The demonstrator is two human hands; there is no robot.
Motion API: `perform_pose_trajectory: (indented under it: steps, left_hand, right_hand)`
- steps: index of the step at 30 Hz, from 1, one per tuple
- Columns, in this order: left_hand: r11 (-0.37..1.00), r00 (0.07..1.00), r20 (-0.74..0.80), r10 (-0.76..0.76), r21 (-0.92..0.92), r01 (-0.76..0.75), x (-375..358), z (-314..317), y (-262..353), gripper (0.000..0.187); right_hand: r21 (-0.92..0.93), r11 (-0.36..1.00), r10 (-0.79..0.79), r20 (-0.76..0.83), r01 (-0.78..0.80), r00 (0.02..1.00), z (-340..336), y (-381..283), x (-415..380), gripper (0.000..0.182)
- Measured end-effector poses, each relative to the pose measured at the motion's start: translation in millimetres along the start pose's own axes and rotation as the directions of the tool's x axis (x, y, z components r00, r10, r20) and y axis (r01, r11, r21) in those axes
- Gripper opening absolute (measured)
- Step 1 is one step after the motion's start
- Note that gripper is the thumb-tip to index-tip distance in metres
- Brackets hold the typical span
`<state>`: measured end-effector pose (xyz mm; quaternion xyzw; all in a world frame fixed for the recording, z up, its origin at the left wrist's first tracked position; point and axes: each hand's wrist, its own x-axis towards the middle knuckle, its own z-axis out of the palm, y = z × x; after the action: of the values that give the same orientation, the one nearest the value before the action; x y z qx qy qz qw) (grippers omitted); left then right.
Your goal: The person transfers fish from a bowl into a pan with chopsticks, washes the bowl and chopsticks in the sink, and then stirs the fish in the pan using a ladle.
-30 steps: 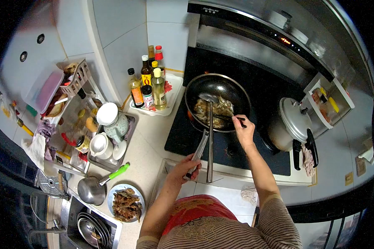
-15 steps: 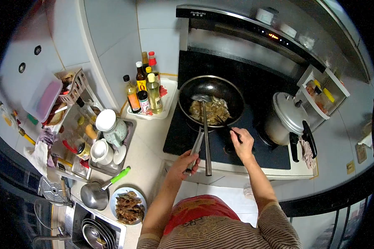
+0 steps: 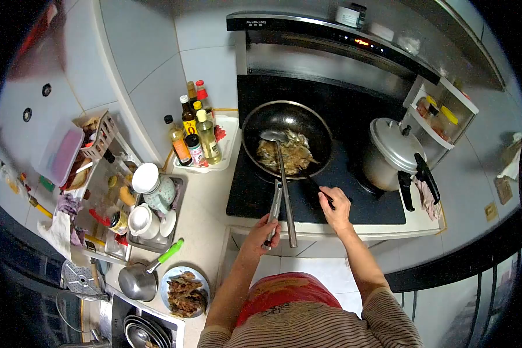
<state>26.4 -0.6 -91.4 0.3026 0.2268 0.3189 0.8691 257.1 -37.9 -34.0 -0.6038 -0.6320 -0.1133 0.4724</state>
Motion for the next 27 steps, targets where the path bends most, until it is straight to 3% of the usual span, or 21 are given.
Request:
perform_pose_trajectory:
  steps: [2,5,10,12,16,19,24,27]
  left_hand:
    - [0.996,0.999,-0.022,0.044,0.083,-0.042,-9,7,4,0.021]
    - [1.0,0.997,-0.079,0.025,-0.017,-0.027,-9,13,17,0.011]
    - [0.994,0.996,-0.023,0.082,0.075,-0.08,-11,-2,13,0.016]
    - [0.996,0.998,-0.017,0.064,0.068,-0.063,-11,-5,11,0.022]
    - [0.997,0.998,-0.002,0.056,-0.053,-0.056,-7,-18,2,0.032]
    - [0.996,1.0,0.015,0.014,-0.092,-0.013,2,-37,-8,0.034]
    - [0.999,0.999,0.018,-0.031,-0.043,0.032,2,-38,-13,0.03]
    - [0.999,0.999,-0.004,-0.053,-0.008,0.053,3,-38,-17,0.025]
  right_hand:
    - [-0.005,1.0,0.016,-0.008,-0.016,1.0,-3,-1,-1,0.014]
    - [0.029,0.995,0.091,-0.001,-0.091,0.996,-7,-7,0,0.015]
    - [0.171,0.948,0.281,-0.041,-0.27,0.959,-1,3,-5,0.016]
    - [0.266,0.896,0.381,-0.045,-0.356,0.924,2,12,-6,0.016]
    - [0.502,0.65,0.638,0.047,-0.57,0.769,-10,10,11,0.015]
    - [0.512,0.708,0.59,-0.051,-0.486,0.806,-11,11,26,0.013]
    - [0.372,0.743,0.6,-0.003,-0.556,0.8,-12,9,36,0.018]
    - [0.316,0.808,0.532,-0.028,-0.497,0.846,-7,14,36,0.019]
